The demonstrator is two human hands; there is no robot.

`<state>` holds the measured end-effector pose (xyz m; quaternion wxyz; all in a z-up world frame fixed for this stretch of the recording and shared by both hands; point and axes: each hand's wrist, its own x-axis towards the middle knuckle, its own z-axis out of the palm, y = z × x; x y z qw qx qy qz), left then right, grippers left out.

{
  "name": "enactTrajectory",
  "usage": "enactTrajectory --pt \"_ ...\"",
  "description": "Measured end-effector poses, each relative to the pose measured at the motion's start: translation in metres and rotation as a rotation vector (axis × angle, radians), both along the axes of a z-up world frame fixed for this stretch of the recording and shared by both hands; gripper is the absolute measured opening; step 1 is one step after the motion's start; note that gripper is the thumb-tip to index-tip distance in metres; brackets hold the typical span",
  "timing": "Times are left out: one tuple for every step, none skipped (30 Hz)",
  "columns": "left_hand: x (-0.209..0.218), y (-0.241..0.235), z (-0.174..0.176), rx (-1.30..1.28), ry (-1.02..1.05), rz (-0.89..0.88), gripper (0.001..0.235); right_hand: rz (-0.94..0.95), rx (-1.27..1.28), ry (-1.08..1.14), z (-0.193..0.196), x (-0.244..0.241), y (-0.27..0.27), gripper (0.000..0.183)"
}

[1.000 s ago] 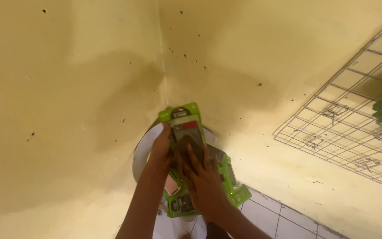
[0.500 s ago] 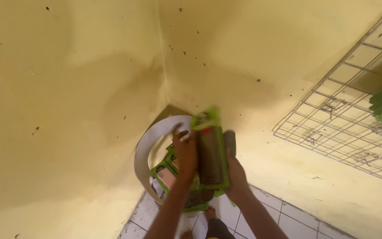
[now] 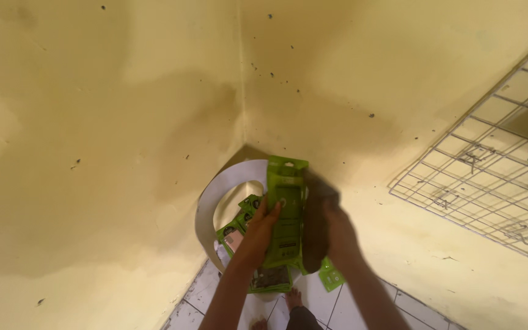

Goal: The person repeatedly takes packaged phone cases from a wall display, wipes them with a dark cloth on a white chair, and returns them to the rack. The person handles multiple cases one by one, cleaning the packaging before hanging them back up.

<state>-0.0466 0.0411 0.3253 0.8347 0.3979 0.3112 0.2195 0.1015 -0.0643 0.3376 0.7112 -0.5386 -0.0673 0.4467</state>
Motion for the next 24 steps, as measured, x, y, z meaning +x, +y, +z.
enactTrajectory --pt "-0.006 0.002 0.001 -0.094 -0.008 0.009 0.072 -0.025 -0.011 -0.038 0.006 0.013 -0.003 0.050" --pt "-0.010 0.005 0.001 -0.187 -0.019 0.016 0.071 -0.053 -0.021 -0.080 0.013 0.026 -0.003 0.047" --pt "-0.012 0.009 0.002 -0.204 -0.043 0.017 0.070 -0.074 -0.030 -0.216 0.019 0.036 0.002 0.047" --pt "-0.015 0.009 0.002 -0.227 -0.061 0.016 0.068 -0.097 -0.046 -0.347 0.026 0.042 0.004 0.047" --pt "-0.017 0.007 0.001 -0.250 -0.079 0.015 0.067 -0.120 -0.062 -0.478 0.032 0.046 0.010 0.048" --pt "-0.017 0.007 0.001 -0.231 -0.104 -0.001 0.064 -0.114 -0.208 -0.607 0.037 0.045 0.026 0.042" --pt "-0.017 0.006 0.002 -0.212 -0.130 -0.018 0.062 -0.107 -0.353 -0.732 0.039 0.036 0.043 0.041" --pt "-0.015 0.005 0.002 -0.194 -0.155 -0.038 0.061 -0.116 -0.190 -1.284 0.041 0.026 0.051 0.045" --pt "-0.013 0.003 0.002 -0.214 -0.212 -0.029 0.060 -0.115 0.002 -1.828 0.041 0.014 0.060 0.051" --pt "-0.011 0.002 0.002 -0.234 -0.268 -0.021 0.059 0.068 -0.158 -1.817 0.040 -0.003 0.070 0.061" --pt "-0.009 0.001 0.002 -0.254 -0.325 -0.013 0.060 0.252 -0.314 -1.791 0.038 -0.019 0.079 0.072" --pt "-0.009 0.002 0.001 -0.278 -0.329 0.016 0.058 0.232 -0.296 -1.804 0.039 -0.031 0.083 0.071" --pt "-0.009 0.003 0.000 -0.301 -0.332 0.046 0.057 0.212 -0.278 -1.817 0.038 -0.041 0.084 0.070" --pt "-0.009 0.005 -0.001 -0.324 -0.340 0.087 0.057 0.203 -0.250 -1.834 0.039 -0.049 0.086 0.069" --pt "-0.010 0.006 -0.003 -0.309 -0.331 0.108 0.057 0.224 -0.267 -1.840 0.040 -0.053 0.087 0.068" --pt "-0.013 0.008 -0.006 -0.297 -0.315 0.126 0.058 0.244 -0.289 -1.838 0.040 -0.059 0.087 0.067" --pt "-0.016 0.010 -0.008 -0.285 -0.298 0.142 0.059 0.264 -0.311 -1.835 0.039 -0.064 0.086 0.065" --pt "-0.017 0.010 -0.011 -0.314 -0.330 0.145 0.059 0.283 -0.304 -1.814 0.037 -0.067 0.083 0.066" --pt "-0.018 0.010 -0.013 -0.340 -0.365 0.144 0.059 0.302 -0.296 -1.794 0.036 -0.070 0.079 0.067" --pt "-0.016 0.015 -0.013 -0.349 -0.400 0.149 0.059 0.312 -0.283 -1.784 0.037 -0.070 0.080 0.067" --pt "-0.014 0.021 -0.012 -0.348 -0.420 0.160 0.059 0.330 -0.262 -1.802 0.037 -0.072 0.080 0.069" --pt "-0.014 0.025 -0.011 -0.342 -0.437 0.170 0.058 0.347 -0.244 -1.816 0.036 -0.077 0.076 0.070" --pt "-0.014 0.030 -0.011 -0.333 -0.457 0.187 0.058 0.365 -0.226 -1.829 0.034 -0.083 0.071 0.071" --pt "-0.016 0.035 -0.011 -0.323 -0.473 0.197 0.058 0.391 -0.211 -1.804 0.032 -0.089 0.065 0.070"
